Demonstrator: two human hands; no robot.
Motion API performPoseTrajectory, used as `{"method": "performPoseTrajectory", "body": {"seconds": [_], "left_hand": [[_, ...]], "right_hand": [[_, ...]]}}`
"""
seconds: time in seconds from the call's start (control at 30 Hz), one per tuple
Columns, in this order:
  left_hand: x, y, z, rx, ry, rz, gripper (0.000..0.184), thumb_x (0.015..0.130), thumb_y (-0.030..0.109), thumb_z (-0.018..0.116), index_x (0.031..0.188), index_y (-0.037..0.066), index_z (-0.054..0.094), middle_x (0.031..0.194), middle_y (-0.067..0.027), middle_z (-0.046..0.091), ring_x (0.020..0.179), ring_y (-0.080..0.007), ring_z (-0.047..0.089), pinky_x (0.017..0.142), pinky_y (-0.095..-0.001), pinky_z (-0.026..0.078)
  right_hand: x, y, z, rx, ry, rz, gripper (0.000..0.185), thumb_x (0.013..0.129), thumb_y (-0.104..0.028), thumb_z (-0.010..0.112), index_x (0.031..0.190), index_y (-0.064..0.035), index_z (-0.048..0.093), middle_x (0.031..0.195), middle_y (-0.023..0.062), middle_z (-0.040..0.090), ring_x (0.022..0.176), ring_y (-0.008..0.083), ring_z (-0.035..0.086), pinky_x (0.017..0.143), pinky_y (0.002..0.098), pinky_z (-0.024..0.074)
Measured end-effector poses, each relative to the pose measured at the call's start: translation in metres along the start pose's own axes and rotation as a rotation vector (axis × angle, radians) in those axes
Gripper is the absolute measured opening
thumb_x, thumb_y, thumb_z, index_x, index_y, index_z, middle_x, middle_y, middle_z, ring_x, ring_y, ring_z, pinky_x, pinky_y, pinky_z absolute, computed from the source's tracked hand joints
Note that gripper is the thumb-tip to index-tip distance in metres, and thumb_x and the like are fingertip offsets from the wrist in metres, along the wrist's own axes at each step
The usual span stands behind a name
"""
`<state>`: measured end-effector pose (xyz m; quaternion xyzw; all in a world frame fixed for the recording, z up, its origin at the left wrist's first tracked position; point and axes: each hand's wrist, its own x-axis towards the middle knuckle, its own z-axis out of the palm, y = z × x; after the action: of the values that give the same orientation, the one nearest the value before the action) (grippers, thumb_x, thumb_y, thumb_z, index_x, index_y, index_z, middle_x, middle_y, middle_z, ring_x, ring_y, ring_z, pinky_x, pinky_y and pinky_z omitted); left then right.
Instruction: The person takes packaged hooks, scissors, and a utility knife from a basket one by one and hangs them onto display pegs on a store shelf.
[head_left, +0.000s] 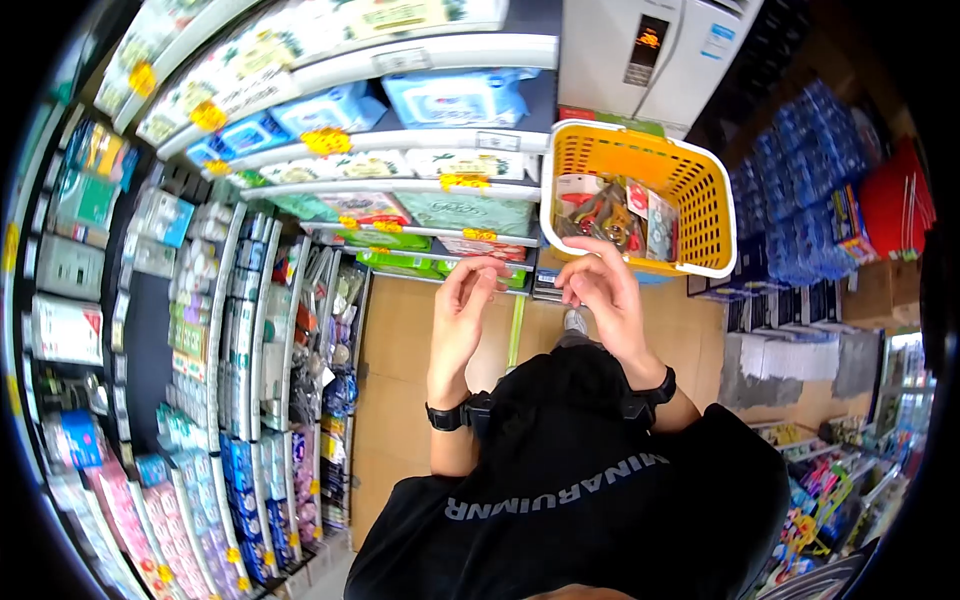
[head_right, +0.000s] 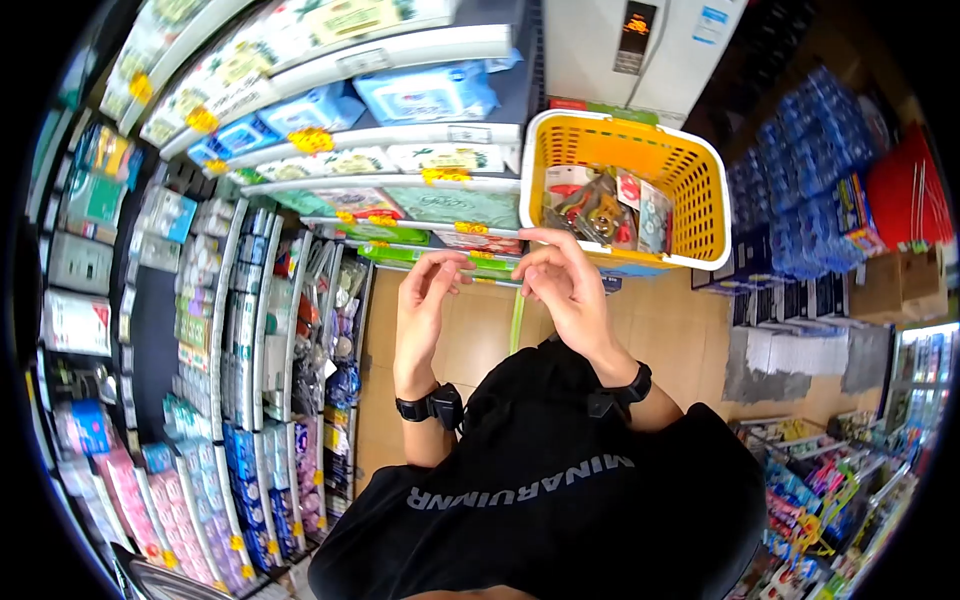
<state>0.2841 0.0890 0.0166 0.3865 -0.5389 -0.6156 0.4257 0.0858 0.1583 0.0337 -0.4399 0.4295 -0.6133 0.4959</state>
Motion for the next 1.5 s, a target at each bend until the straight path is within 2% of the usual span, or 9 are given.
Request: {"method": "performPoseTrajectory", "body": {"seconds": [0.33,0.57,0.8,0.83,1.07,1.1,1.23,1.3,1.5], "left_hand": [[0.105,-0.019,0.114,0.087,-0.321,-0.056,0.021,0.101,0.018,0.057,0.113,0.002,0.062,0.101,-0.0054,0.067,0.092,-0.0134,0.061,0.079,-0.0262,0.046],[0.2,-0.062,0.216,0.234,-0.569,-0.314,0.029,0.098,0.026,0.056,0.111,0.0,0.063,0.097,-0.0081,0.068,0.085,-0.0152,0.063,0.076,-0.028,0.049],[0.26,-0.156,0.28,0.494,-0.713,-0.488,0.04,0.096,0.034,0.056,0.118,0.001,0.064,0.107,-0.0065,0.069,0.081,-0.0143,0.066,0.07,-0.0261,0.048],[0.257,-0.158,0.289,0.471,-0.629,-0.514,0.038,0.095,0.028,0.058,0.107,-0.008,0.065,0.091,-0.0096,0.068,0.07,-0.0168,0.064,0.068,-0.0301,0.051],[0.271,-0.224,0.302,0.634,-0.624,-0.578,0.039,0.093,0.035,0.059,0.088,-0.004,0.062,0.08,-0.0099,0.065,0.069,-0.0196,0.067,0.063,-0.0331,0.051],[0.278,-0.233,0.304,0.704,-0.659,-0.707,0.043,0.096,0.036,0.057,0.114,-0.002,0.063,0.104,-0.0086,0.068,0.081,-0.0176,0.069,0.072,-0.0284,0.05],[0.279,-0.254,0.307,0.77,-0.699,-0.756,0.044,0.095,0.037,0.058,0.108,-0.004,0.063,0.103,-0.0116,0.068,0.082,-0.0193,0.07,0.07,-0.0296,0.052],[0.272,-0.261,0.309,0.729,-0.608,-0.684,0.042,0.091,0.036,0.062,0.086,-0.007,0.064,0.077,-0.0157,0.069,0.069,-0.0233,0.071,0.061,-0.0347,0.054],[0.277,-0.304,0.306,0.821,-0.713,-0.722,0.044,0.089,0.034,0.067,0.094,-0.01,0.066,0.083,-0.0212,0.071,0.071,-0.0235,0.072,0.058,-0.0327,0.055]], "right_hand": [[0.022,-0.008,-0.115,0.006,0.208,-0.108,0.037,0.096,-0.002,0.053,0.133,-0.0013,0.05,0.095,0.0075,0.065,0.08,0.0096,0.058,0.075,0.0237,0.0465],[0.029,-0.013,-0.215,-0.011,0.474,-0.128,0.036,0.094,-0.003,0.051,0.13,-0.0035,0.05,0.092,0.0086,0.066,0.076,0.0105,0.058,0.07,0.0227,0.0456],[0.027,-0.017,-0.288,-0.075,0.523,-0.07,0.036,0.095,-0.005,0.05,0.131,-0.0036,0.05,0.09,0.0086,0.067,0.074,0.0112,0.058,0.07,0.024,0.0454],[0.027,-0.017,-0.296,-0.08,0.532,-0.084,0.036,0.095,-0.005,0.05,0.131,-0.0035,0.05,0.09,0.0087,0.066,0.075,0.0112,0.057,0.07,0.0241,0.0453],[0.028,-0.019,-0.331,-0.057,0.544,-0.058,0.035,0.096,-0.005,0.049,0.131,-0.0029,0.05,0.09,0.0086,0.067,0.075,0.011,0.057,0.07,0.0241,0.0446],[0.028,-0.018,-0.334,-0.052,0.552,-0.053,0.035,0.096,-0.005,0.05,0.131,-0.0028,0.05,0.09,0.0085,0.067,0.075,0.0109,0.057,0.071,0.0241,0.0446],[0.024,-0.015,-0.344,-0.022,0.571,-0.045,0.035,0.096,-0.005,0.051,0.131,-0.0028,0.05,0.09,0.0084,0.067,0.075,0.0107,0.057,0.071,0.0241,0.0445],[0.022,-0.012,-0.347,-0.014,0.584,-0.034,0.035,0.096,-0.005,0.051,0.131,-0.0023,0.05,0.09,0.0085,0.067,0.076,0.0107,0.057,0.071,0.0242,0.0444],[0.019,-0.01,-0.357,-0.018,0.585,-0.023,0.036,0.096,-0.005,0.051,0.132,-0.001,0.049,0.09,0.0086,0.067,0.077,0.0107,0.057,0.073,0.0239,0.044]]}}
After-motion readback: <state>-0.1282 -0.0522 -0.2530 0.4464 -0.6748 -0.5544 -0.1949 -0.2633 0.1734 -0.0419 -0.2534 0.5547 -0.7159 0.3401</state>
